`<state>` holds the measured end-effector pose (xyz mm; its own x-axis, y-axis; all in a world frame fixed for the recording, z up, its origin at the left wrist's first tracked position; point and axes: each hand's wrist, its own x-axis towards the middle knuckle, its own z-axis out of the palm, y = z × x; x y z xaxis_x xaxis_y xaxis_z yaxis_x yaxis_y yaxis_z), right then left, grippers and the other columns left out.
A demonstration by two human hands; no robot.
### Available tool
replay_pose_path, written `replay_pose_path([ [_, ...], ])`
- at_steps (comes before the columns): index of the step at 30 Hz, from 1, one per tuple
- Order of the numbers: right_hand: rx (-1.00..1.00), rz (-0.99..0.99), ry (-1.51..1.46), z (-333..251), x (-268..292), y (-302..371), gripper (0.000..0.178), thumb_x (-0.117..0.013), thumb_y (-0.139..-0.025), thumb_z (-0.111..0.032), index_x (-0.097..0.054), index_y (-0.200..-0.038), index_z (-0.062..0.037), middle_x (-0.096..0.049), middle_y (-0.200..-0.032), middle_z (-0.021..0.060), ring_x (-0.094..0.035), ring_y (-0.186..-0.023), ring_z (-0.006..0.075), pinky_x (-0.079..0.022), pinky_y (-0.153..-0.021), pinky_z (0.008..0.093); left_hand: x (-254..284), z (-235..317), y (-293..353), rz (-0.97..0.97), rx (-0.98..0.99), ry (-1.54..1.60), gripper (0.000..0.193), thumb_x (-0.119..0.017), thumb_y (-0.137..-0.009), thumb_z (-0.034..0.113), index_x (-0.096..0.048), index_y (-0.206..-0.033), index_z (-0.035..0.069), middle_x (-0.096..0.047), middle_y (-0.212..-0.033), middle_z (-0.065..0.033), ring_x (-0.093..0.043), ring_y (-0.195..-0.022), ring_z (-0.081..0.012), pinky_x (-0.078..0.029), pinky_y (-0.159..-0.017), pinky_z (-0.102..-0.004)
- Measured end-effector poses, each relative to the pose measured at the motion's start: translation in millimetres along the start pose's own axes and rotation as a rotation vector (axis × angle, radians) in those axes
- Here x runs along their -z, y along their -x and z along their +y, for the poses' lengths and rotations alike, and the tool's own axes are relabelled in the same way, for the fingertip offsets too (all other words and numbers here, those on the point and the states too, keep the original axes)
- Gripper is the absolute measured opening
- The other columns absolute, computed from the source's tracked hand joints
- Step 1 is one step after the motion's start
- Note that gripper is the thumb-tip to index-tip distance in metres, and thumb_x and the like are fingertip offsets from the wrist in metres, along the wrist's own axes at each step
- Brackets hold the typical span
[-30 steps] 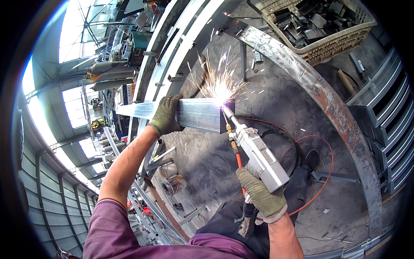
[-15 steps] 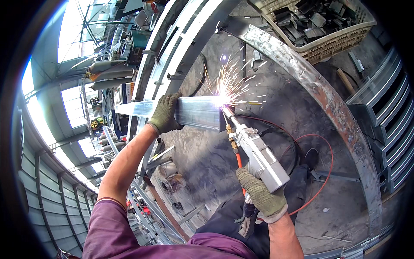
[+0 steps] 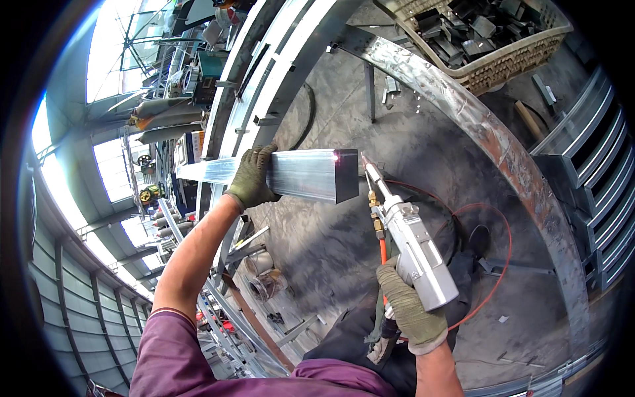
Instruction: The person welds two aluminum rectangular tubes together using a handheld welding torch, creating bright sparks. They then move the welded piece to a stack of similar metal frames and pick up another frame to position for welding.
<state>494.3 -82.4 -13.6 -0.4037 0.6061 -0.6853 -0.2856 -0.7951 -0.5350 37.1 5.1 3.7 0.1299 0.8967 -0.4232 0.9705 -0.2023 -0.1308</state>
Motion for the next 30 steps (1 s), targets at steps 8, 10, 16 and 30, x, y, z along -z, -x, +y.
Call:
replay_pose_path([
  [8,-0.008,-0.079,-0.063,-6,2,-13,0.005,-0.078,-0.099,-0.008,-0.073,-0.100,-0.0056,-0.067,-0.083,-0.0019,-0.063,-0.071,0.0080,-0.051,-0.064,0.0272,-3,-2,-1,0.028,-0.044,-0.018,0.121,-0.098,-0.052,0.025,-0.040,-0.156,0.007,-0.055,-0.141,-0.0231,-0.052,-0.132,-0.0452,-0.042,-0.119,-0.0528],
  [10,0.003,-0.072,-0.072,-4,0,-15,0.004,-0.078,-0.099,-0.008,-0.074,-0.099,-0.0064,-0.068,-0.082,-0.0016,-0.064,-0.070,0.0086,-0.052,-0.063,0.0277,-3,-2,-1,0.034,-0.049,-0.020,0.121,-0.098,-0.052,0.025,-0.040,-0.156,0.007,-0.055,-0.141,-0.0229,-0.053,-0.132,-0.0449,-0.042,-0.119,-0.0527],
  [16,0.009,-0.084,-0.083,-1,-3,-19,0.005,-0.079,-0.099,-0.008,-0.075,-0.101,-0.0054,-0.068,-0.084,-0.0015,-0.063,-0.072,0.0084,-0.052,-0.065,0.0278,-4,-4,-1,0.034,-0.054,-0.001,0.121,-0.098,-0.051,0.025,-0.040,-0.156,0.007,-0.055,-0.140,-0.0225,-0.053,-0.132,-0.0448,-0.042,-0.119,-0.0530],
  [30,-0.007,-0.102,-0.057,-5,-4,-15,0.005,-0.077,-0.100,-0.009,-0.074,-0.100,-0.0049,-0.067,-0.082,-0.0017,-0.063,-0.071,0.0089,-0.051,-0.064,0.0279,-2,-1,-1,0.025,-0.036,-0.018,0.122,-0.100,-0.050,0.023,-0.040,-0.155,0.008,-0.055,-0.139,-0.0218,-0.053,-0.131,-0.0445,-0.043,-0.118,-0.0525],
])
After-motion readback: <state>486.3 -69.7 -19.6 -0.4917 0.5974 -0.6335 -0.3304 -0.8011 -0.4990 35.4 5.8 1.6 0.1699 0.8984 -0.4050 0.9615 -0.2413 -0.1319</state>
